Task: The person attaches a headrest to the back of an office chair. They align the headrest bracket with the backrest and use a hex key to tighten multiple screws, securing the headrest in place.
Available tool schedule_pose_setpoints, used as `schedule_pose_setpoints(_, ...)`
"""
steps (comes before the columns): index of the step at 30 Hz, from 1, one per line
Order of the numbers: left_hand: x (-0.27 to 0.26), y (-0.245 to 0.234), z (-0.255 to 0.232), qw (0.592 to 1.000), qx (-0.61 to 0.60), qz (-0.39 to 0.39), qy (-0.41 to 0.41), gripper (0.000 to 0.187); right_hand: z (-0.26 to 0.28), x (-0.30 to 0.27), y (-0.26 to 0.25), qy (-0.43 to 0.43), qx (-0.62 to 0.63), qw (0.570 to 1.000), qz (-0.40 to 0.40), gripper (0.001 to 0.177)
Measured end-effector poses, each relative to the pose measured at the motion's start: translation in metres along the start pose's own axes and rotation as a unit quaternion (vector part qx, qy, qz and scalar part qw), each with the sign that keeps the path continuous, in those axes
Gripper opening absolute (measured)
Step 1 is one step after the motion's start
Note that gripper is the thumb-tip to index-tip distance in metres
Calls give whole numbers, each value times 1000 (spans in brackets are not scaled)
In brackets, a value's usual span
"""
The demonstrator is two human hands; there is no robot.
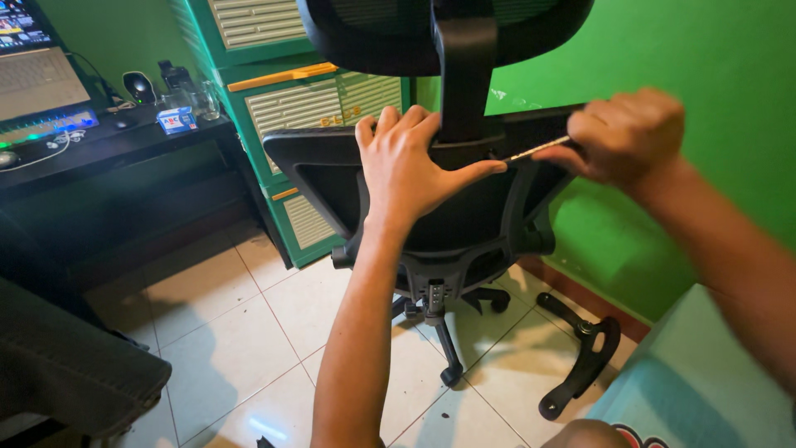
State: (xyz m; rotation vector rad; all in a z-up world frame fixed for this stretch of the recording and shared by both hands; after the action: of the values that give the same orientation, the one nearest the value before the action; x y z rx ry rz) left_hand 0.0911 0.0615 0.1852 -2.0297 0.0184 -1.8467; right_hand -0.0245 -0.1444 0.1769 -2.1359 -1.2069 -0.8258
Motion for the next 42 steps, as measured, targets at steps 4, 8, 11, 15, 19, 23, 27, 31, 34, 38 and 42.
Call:
schedule_pose_setpoints(4,-1,1,-5,1000,-5,-14,10,73,12,-41,26,136,29,990,-18,71)
schedule_pose_setpoints(8,0,3,-14,1000,2,-13,15,74,30,-71,41,245,106,962,-60,72)
schedule_pose_setpoints(11,2,8,-15,1000,22,7,-1,80,35,-82,45,275,129,950,-73,75)
schedule_pose_setpoints(15,3,8,-21,1000,14,-5,7,76,26,-78,44,265,138,951,-77,72)
schedule_pose_setpoints(19,6,7,-22,1000,5,-17,1,74,3,-54,38,154,69,985,-37,74)
schedule_pose_setpoints(23,5,4,-23,1000,4,-29,10,71,-10,-39,33,84,70,994,-4,78)
schedule_pose_setpoints(27,3,10,-25,999,23,-27,10,75,-6,-52,35,155,110,982,-15,74)
schedule_pose_setpoints(31,2,16,-28,999,27,-25,6,75,11,-78,41,236,124,961,-70,76)
schedule_pose_setpoints(34,3,19,-34,999,30,-29,13,76,26,-95,51,315,152,932,-98,74)
schedule_pose_setpoints(38,4,29,-42,999,34,-23,10,78,58,-113,69,451,241,853,-102,67)
schedule_pose_setpoints(42,6,42,-51,1000,21,-9,-3,79,100,-123,85,542,408,714,-175,53)
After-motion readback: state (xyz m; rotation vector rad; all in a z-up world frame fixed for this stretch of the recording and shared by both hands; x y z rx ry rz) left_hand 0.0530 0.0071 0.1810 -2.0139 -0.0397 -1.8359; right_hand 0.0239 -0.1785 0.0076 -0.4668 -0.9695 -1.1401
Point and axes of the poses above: each hand's wrist, its own x-axis towards the middle knuckle, its own y-axis out of the palm, z = x × y, the point moved 8 cm from there along x, towards the middle knuckle, and after that the axes turned 4 degrees about -x, right-handed, at the moved point
